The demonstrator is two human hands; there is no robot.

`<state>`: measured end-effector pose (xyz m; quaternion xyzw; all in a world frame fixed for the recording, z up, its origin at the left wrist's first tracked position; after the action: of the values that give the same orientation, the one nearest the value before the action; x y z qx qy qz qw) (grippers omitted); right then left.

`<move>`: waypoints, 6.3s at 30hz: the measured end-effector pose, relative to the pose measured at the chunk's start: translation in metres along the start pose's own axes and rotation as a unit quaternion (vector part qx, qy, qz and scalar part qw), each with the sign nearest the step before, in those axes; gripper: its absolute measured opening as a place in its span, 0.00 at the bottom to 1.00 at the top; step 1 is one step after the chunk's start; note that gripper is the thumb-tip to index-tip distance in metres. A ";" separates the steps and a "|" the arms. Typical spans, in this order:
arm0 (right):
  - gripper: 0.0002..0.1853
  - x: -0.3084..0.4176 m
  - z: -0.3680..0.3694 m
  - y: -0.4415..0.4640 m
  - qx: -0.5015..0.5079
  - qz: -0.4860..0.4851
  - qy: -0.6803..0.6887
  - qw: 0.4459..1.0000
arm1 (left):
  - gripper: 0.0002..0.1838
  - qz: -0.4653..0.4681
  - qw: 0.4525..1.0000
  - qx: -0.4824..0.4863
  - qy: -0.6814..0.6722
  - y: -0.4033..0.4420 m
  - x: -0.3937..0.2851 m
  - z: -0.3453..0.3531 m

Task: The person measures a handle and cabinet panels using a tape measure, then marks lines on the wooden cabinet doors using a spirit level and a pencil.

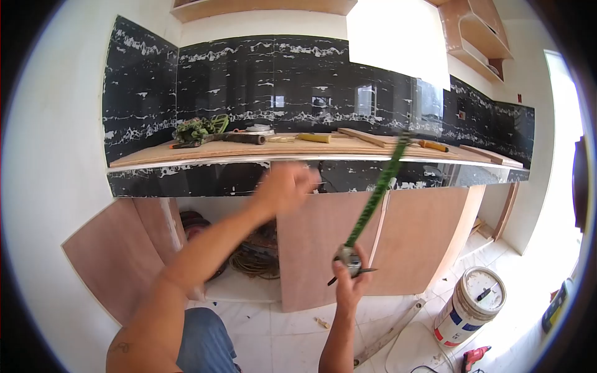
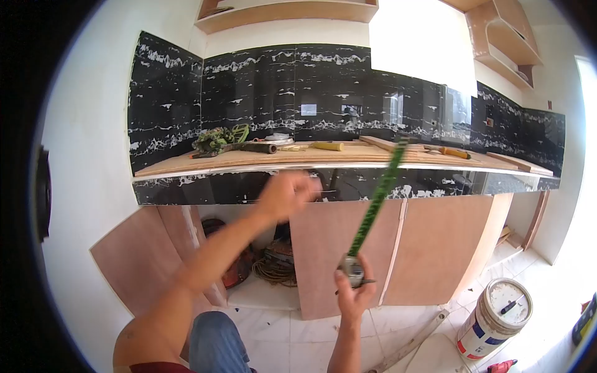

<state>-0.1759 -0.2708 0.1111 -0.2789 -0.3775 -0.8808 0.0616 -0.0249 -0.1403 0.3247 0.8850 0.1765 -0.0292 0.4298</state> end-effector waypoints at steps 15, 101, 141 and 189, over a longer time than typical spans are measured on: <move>0.35 0.069 -0.034 0.017 -0.078 0.006 0.260 0.962 | 0.24 -0.268 0.868 0.100 0.406 0.165 0.175 -0.012; 0.25 -0.033 0.036 -0.032 0.204 0.154 -0.004 0.967 | 0.15 -0.158 0.771 -0.039 -0.616 -0.082 0.072 0.035; 0.25 -0.032 0.050 -0.037 0.253 0.174 -0.010 0.952 | 0.16 -0.128 0.744 -0.019 -0.655 -0.082 0.074 0.035; 0.26 -0.046 0.029 -0.031 0.196 0.213 0.095 0.952 | 0.14 -0.154 0.773 -0.024 -0.614 -0.085 0.058 0.041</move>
<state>-0.1343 -0.2336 0.0826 -0.2501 -0.4671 -0.7782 0.3371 0.0053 -0.1071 0.2232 0.6292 0.0096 -0.6284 0.4574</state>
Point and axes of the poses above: each hand's wrist, its own y-axis towards the middle knuckle, its own z-axis out of the palm, x = y × z, the point moved 9 cm from there along y, towards the middle knuckle, and after that the axes turned 11 degrees about y, right-handed, at the moved point
